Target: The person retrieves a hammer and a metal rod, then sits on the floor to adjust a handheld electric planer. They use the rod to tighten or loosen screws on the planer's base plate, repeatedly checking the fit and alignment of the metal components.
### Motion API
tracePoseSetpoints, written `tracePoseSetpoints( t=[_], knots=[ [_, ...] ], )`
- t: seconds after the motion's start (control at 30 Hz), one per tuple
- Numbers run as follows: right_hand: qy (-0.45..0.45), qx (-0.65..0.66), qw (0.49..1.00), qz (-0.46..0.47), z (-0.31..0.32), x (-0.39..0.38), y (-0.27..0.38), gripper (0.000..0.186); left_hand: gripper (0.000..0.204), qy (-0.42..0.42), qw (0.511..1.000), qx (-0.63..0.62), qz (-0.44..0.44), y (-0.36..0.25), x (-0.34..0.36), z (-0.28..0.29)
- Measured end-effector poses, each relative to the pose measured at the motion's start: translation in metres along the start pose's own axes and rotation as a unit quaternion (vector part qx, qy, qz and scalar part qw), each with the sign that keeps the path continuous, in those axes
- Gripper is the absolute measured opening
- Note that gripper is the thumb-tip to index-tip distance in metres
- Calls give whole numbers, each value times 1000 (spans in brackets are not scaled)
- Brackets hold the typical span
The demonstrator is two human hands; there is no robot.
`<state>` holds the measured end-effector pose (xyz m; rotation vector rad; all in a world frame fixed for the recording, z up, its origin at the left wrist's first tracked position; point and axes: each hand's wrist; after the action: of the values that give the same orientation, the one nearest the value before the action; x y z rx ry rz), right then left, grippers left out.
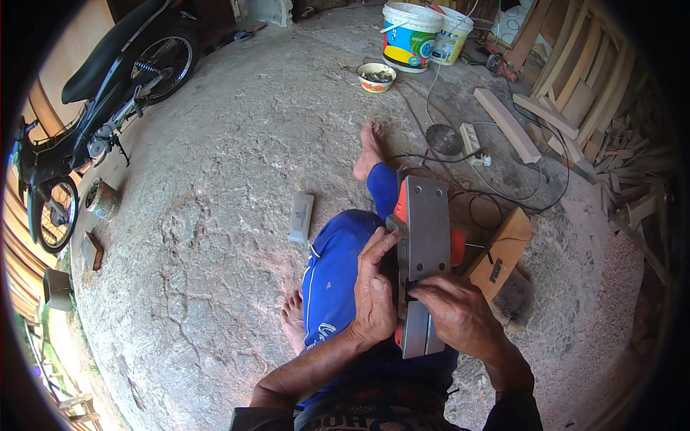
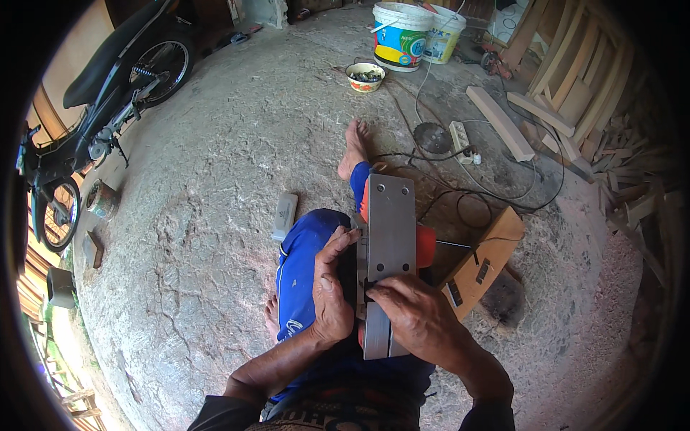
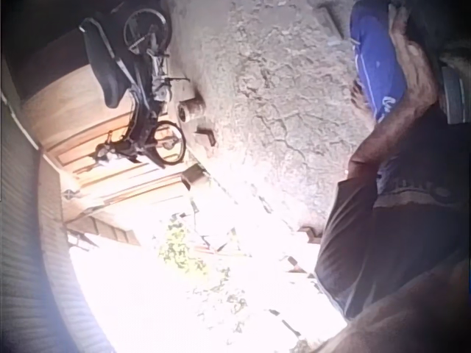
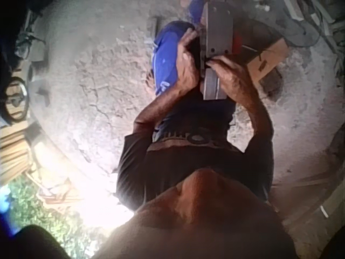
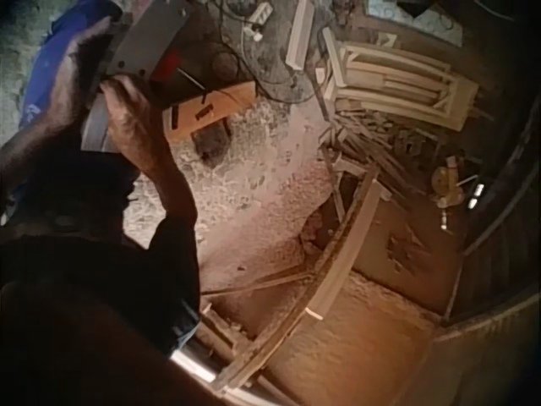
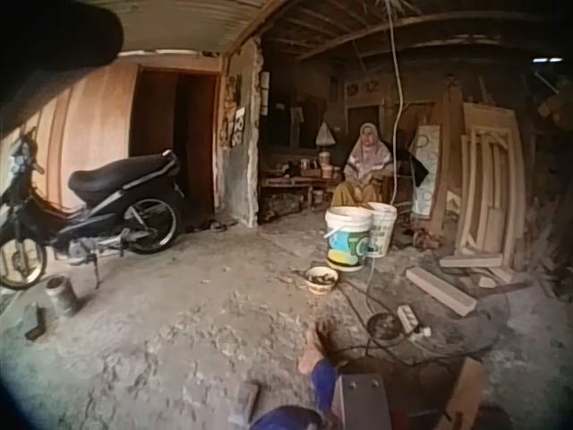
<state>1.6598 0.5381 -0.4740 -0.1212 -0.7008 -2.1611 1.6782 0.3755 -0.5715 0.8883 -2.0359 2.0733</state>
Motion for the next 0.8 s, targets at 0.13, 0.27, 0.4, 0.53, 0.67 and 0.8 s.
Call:
tracePoseSetpoints(
  t=[0.13,0.27,0.4,0.53,0.67,0.8],
  knots=[
    [19,-9,1000,5,1,0,-3,30,75,1,1000,3,0,1,-1,1],
    [18,-15,1000,-10,1,0,-4,22,75,5,1000,5,-3,3,-2,1],
    [16,-50,999,-1,2,5,-4,18,74,8,1000,7,-5,3,-2,1],
    [21,-119,992,34,-1,8,-8,23,74,7,1000,-15,3,4,-4,0],
    [2,-106,994,32,0,10,-13,26,74,7,1000,-2,2,1,-3,6],
    [-23,-98,994,44,1,12,-9,28,75,-4,999,-36,10,1,-3,1]
  ],
)
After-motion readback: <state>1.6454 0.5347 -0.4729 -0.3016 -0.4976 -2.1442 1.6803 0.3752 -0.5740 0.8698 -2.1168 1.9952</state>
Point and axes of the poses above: each hand's wrist, its own x-axis towards the middle knuckle, its own z-axis out of the back of the hand, y = z × x, and after that the axes turned 3 degrees about -y, right-handed
